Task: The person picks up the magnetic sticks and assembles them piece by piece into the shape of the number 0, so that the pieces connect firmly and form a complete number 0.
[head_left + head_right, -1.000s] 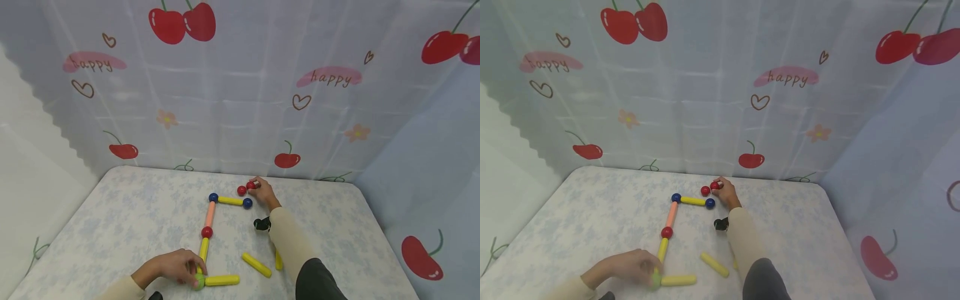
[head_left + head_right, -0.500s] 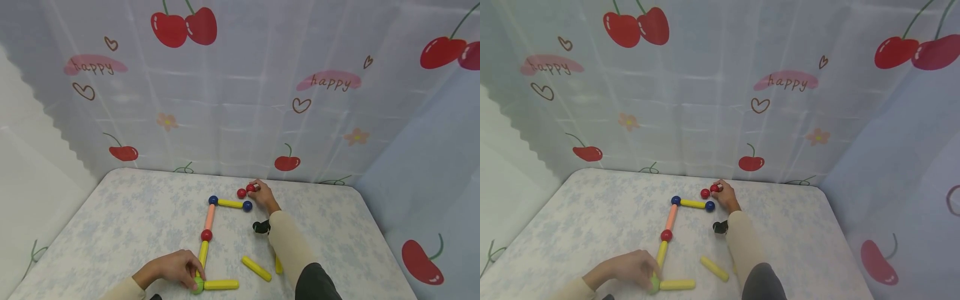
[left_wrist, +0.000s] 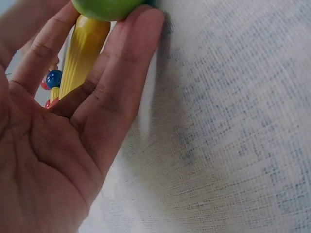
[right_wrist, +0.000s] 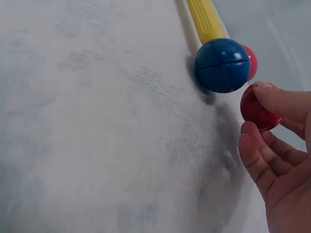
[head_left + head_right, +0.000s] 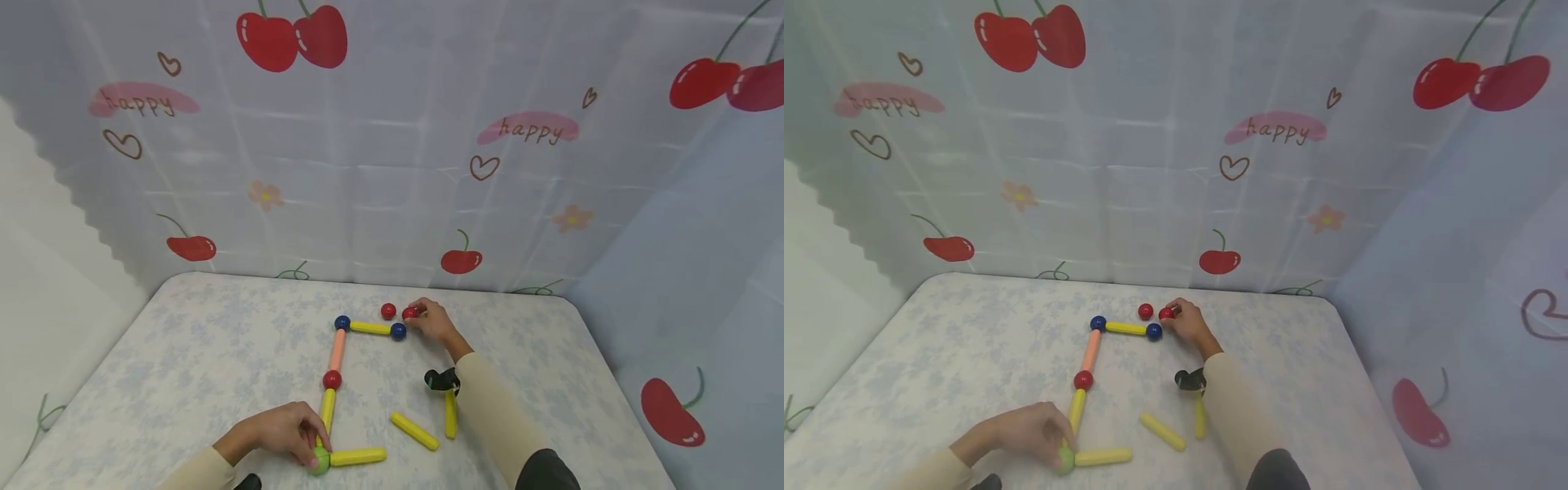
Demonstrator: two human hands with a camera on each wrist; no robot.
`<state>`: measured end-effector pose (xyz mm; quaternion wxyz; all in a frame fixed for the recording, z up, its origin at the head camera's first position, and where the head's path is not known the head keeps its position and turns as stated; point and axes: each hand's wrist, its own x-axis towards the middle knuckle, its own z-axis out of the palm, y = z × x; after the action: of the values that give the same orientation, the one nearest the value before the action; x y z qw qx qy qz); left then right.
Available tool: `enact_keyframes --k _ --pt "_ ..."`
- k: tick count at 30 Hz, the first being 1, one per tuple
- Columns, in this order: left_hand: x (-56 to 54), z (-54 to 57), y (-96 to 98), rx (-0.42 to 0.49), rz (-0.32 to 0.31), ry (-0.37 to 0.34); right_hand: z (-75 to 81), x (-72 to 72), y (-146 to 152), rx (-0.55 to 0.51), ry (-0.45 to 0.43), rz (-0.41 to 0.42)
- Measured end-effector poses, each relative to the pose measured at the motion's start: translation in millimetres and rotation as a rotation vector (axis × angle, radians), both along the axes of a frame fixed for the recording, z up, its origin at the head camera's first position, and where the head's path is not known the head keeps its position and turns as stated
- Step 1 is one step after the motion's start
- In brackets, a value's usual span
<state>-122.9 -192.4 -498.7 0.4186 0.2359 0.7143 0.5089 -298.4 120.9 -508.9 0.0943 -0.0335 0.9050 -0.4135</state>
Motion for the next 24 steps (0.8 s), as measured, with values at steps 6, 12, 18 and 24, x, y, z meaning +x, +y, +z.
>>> enact_keyframes --k 6,12,18,24 --pt "-2.0 -2.8 -0.5 0.019 -0.006 -0.036 14.6 27.0 12.6 -0.08 0.042 0.096" --pt "-1.6 -1.8 -0.5 0.031 -0.002 -0.057 22.5 61.0 19.2 -0.183 -0.022 0.249" --pt "-1.1 -3.0 -0.6 0.021 0.016 -0.061 25.7 92.2 17.2 -0.187 -0.102 0.421" --pt "-0.3 -2.6 0.4 0.006 0.021 -0.059 20.0 114.2 12.6 -0.177 -0.146 0.518"
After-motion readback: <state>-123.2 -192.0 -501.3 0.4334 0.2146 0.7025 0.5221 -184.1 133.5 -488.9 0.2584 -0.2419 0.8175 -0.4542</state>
